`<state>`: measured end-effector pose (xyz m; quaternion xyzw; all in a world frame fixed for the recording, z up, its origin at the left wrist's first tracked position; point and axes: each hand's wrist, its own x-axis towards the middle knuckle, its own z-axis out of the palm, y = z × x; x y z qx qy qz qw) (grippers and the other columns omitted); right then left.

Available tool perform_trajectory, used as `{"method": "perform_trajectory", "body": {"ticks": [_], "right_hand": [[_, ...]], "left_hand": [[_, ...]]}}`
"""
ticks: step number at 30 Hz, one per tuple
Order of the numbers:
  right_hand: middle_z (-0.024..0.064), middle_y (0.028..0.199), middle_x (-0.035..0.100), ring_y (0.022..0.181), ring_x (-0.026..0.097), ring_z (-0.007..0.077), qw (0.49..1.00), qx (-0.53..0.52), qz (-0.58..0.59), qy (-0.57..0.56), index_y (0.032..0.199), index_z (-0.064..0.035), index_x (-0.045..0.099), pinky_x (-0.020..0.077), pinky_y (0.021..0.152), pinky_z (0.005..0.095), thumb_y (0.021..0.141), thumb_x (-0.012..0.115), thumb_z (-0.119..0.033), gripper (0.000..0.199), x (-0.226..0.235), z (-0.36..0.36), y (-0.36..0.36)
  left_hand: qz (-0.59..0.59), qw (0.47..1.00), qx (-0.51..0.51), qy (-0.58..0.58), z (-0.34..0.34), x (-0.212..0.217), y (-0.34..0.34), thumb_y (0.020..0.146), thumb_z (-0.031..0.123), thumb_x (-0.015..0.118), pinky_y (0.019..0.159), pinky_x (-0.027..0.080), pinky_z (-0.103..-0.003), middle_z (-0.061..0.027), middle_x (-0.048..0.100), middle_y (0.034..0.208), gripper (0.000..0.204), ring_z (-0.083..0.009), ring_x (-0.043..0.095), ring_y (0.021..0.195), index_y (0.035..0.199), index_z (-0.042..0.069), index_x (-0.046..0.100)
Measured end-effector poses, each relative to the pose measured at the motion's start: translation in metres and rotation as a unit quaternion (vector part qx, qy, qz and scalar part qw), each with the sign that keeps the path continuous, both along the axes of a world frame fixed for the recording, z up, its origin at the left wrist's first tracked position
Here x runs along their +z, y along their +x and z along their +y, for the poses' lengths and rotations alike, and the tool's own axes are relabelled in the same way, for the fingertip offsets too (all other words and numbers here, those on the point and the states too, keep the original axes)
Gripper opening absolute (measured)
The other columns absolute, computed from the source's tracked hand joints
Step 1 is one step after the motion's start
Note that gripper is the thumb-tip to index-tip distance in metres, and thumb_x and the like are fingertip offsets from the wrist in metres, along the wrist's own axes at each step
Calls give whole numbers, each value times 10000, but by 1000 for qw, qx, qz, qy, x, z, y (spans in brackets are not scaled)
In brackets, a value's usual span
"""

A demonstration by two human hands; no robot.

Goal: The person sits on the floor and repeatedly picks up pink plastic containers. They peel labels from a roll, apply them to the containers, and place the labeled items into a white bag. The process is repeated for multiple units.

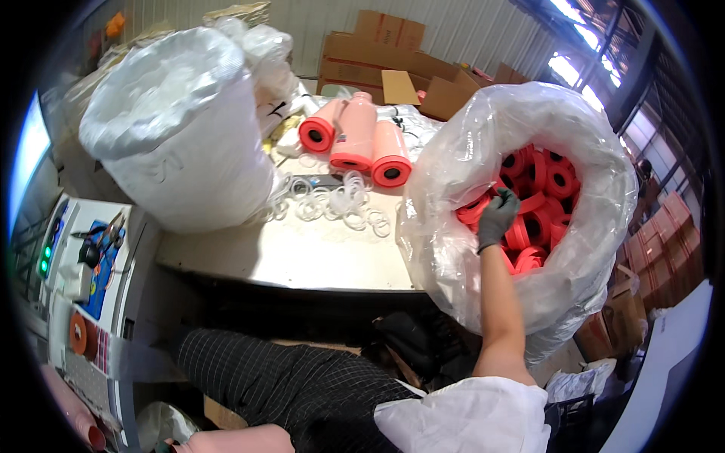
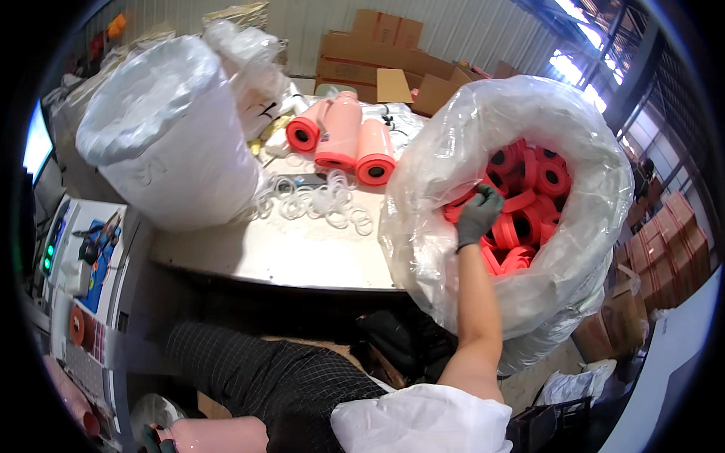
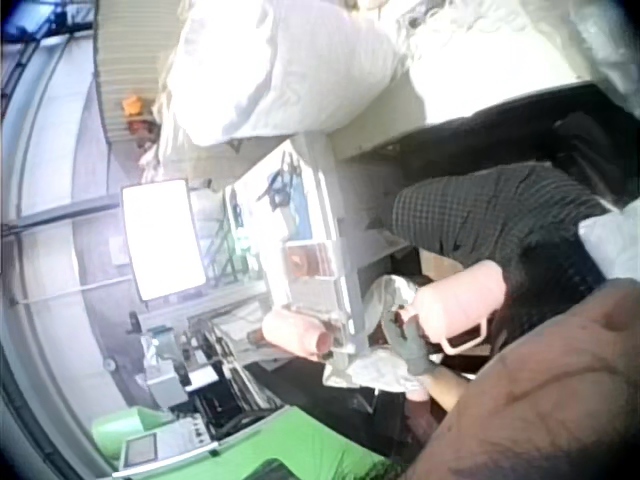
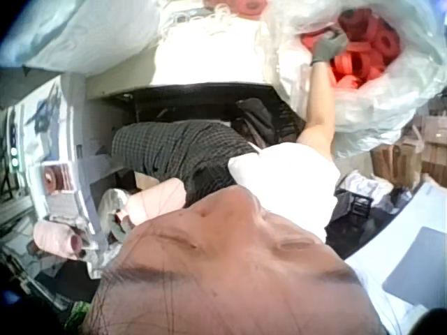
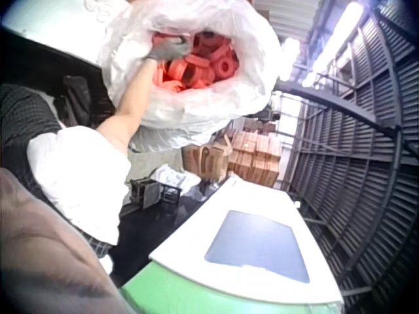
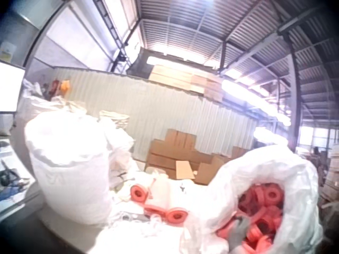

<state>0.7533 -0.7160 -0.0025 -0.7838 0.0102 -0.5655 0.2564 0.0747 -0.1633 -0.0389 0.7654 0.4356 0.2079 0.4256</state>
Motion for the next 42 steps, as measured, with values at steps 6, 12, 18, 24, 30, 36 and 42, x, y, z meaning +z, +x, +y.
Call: {"method": "perform_trajectory", "body": {"ticks": [6, 12, 18, 24, 30, 36, 42], "right_hand": [[42, 1346, 660, 1330, 547, 263, 723, -337, 409, -442, 1201, -187, 742, 350, 1118, 540, 1027, 505, -254, 301, 23, -100, 38], [-51, 1019, 779, 1024, 723, 185, 653, -315, 506, -466, 1090, -269, 797, 425, 865, 449, 1015, 554, -235, 256, -8, -103, 75], [109, 1040, 676, 964, 688, 302, 852, 119, 309, -406, 1197, -156, 690, 536, 760, 460, 796, 721, -256, 414, 73, 131, -34], [60, 1214, 661, 1116, 613, 140, 367, 701, 482, 376, 1326, -3, 601, 512, 1010, 354, 989, 585, -193, 388, -59, 335, -160], [179, 1103, 668, 1012, 630, 359, 734, 632, 223, -106, 1287, -61, 666, 507, 929, 453, 922, 687, -140, 374, -148, 411, -269], [129, 1090, 641, 1026, 606, 324, 609, 749, 140, -218, 1357, -62, 658, 477, 958, 484, 855, 794, -280, 564, -129, 397, -298], [103, 1013, 600, 905, 594, 201, 497, 781, 374, 57, 1338, 20, 656, 500, 827, 331, 913, 672, -144, 456, -68, 440, -280]], "left_hand": [[3, 1000, -19, -21, 8, 24, 27, 954, 208, 675, 980, 502, -386, -159, 619, 1304, 472, -257, 583, 1176, 1346, -35, 576], [-3, 1000, 3, -5, 18, 26, 75, 977, 204, 649, 997, 500, -380, -145, 624, 1309, 436, -252, 598, 1169, 1344, -20, 574], [-29, 998, 40, 43, 11, 17, 99, 988, 200, 641, 1027, 488, -383, -135, 623, 1327, 427, -254, 604, 1177, 1354, -7, 565], [-119, 976, 161, 88, 8, -28, 72, 999, 196, 632, 1056, 477, -386, -125, 623, 1346, 418, -256, 610, 1186, 1363, 6, 555], [-150, 937, 264, 170, -40, -95, 2, 1010, 192, 624, 1086, 465, -389, -115, 622, 1365, 409, -257, 616, 1195, 1372, 19, 545], [-378, 860, 341, -38, -62, -111, 14, 1070, 210, 485, 949, 527, -347, -74, 671, 1151, 223, -196, 640, 1051, 1138, 32, 601], [-337, 902, 267, -38, -72, -117, 22, 1042, 183, 516, 943, 525, -350, -113, 661, 1134, 171, -226, 636, 1058, 1091, 33, 583]]}}
